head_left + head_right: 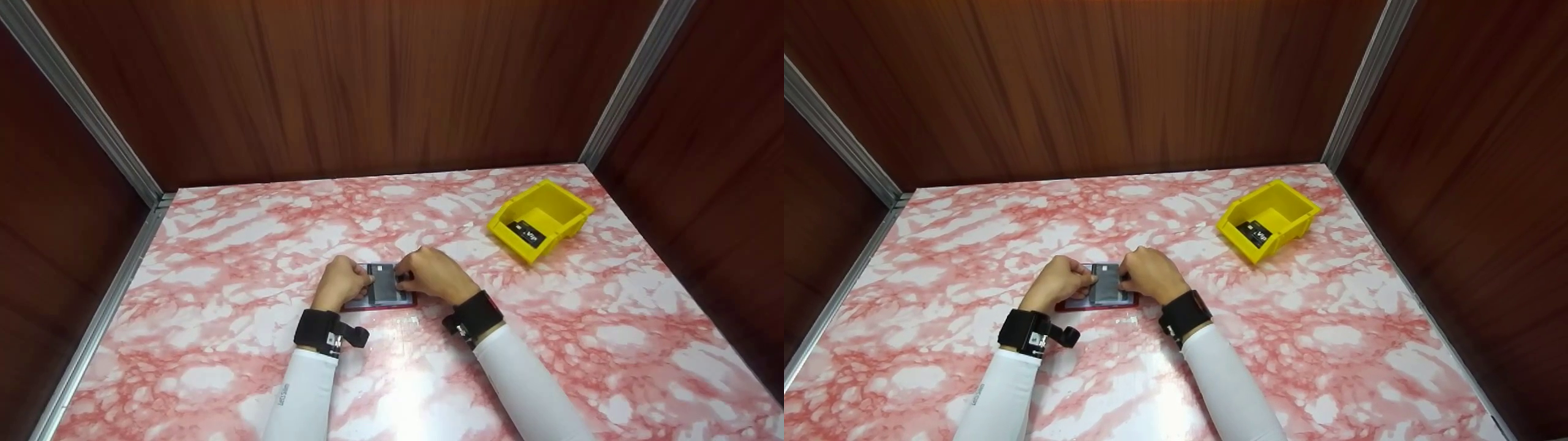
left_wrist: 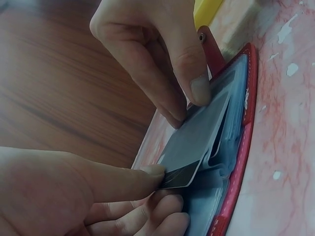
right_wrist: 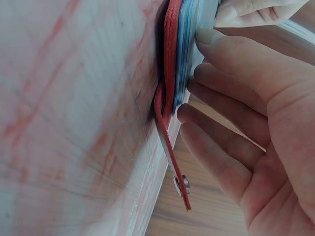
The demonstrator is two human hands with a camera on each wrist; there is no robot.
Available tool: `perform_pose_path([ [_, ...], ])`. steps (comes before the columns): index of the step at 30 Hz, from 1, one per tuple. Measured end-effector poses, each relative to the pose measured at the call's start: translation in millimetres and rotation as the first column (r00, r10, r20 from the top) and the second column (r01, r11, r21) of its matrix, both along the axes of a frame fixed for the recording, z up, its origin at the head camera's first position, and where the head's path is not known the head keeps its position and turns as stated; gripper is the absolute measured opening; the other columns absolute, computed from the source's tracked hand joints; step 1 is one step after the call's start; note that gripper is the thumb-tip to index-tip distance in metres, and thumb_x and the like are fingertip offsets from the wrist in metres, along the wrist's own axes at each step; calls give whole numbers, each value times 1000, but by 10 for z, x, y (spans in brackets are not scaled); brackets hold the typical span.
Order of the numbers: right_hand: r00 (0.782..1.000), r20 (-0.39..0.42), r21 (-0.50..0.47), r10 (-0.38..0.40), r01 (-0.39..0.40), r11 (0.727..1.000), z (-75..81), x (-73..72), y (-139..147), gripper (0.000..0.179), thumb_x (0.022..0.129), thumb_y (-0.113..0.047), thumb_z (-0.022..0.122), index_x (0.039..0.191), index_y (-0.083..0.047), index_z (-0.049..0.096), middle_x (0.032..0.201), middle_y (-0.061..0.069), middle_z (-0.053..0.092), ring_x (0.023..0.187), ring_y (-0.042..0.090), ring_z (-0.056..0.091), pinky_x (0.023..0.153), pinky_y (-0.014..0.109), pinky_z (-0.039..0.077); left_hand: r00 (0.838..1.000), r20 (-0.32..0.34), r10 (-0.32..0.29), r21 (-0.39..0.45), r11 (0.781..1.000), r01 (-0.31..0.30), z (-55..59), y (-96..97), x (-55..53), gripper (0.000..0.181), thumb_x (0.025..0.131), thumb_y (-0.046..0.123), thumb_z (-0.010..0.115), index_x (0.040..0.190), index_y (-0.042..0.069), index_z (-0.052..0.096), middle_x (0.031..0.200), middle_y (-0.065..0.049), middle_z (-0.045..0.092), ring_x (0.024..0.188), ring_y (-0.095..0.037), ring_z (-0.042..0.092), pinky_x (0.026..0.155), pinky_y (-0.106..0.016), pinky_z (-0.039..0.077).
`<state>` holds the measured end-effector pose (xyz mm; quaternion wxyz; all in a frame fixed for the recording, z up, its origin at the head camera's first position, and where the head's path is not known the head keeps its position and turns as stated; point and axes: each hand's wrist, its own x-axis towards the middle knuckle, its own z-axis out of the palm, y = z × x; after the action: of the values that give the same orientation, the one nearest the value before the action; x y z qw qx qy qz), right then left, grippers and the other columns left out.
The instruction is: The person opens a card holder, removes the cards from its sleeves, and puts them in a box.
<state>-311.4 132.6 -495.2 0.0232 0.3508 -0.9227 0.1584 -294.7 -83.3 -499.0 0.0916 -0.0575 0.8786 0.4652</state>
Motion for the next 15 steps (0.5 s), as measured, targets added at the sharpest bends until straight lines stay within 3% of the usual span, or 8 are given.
perform_pose_path([
  [9, 1000, 5, 1, 3, -3, 1000, -2, -3, 6, 16, 92, -23, 89, 105, -14, 86, 100, 1, 84, 78, 12, 66, 76, 38, 63, 1000, 19, 21, 10, 1000, -21, 22, -50, -6, 13, 94, 10, 83, 91, 0, 74, 65, 0, 65, 54, -9, 63, 52, -18, 55],
  [15, 1000, 17, 0, -8, 8, 1000, 4, 2, 1, 19, 92, -24, 89, 108, -14, 86, 107, 3, 85, 86, 14, 74, 82, 40, 66, 999, 30, 35, 28, 999, -36, 2, -33, -24, 24, 92, 12, 85, 82, 7, 62, 71, 0, 65, 53, -9, 65, 52, -19, 57],
])
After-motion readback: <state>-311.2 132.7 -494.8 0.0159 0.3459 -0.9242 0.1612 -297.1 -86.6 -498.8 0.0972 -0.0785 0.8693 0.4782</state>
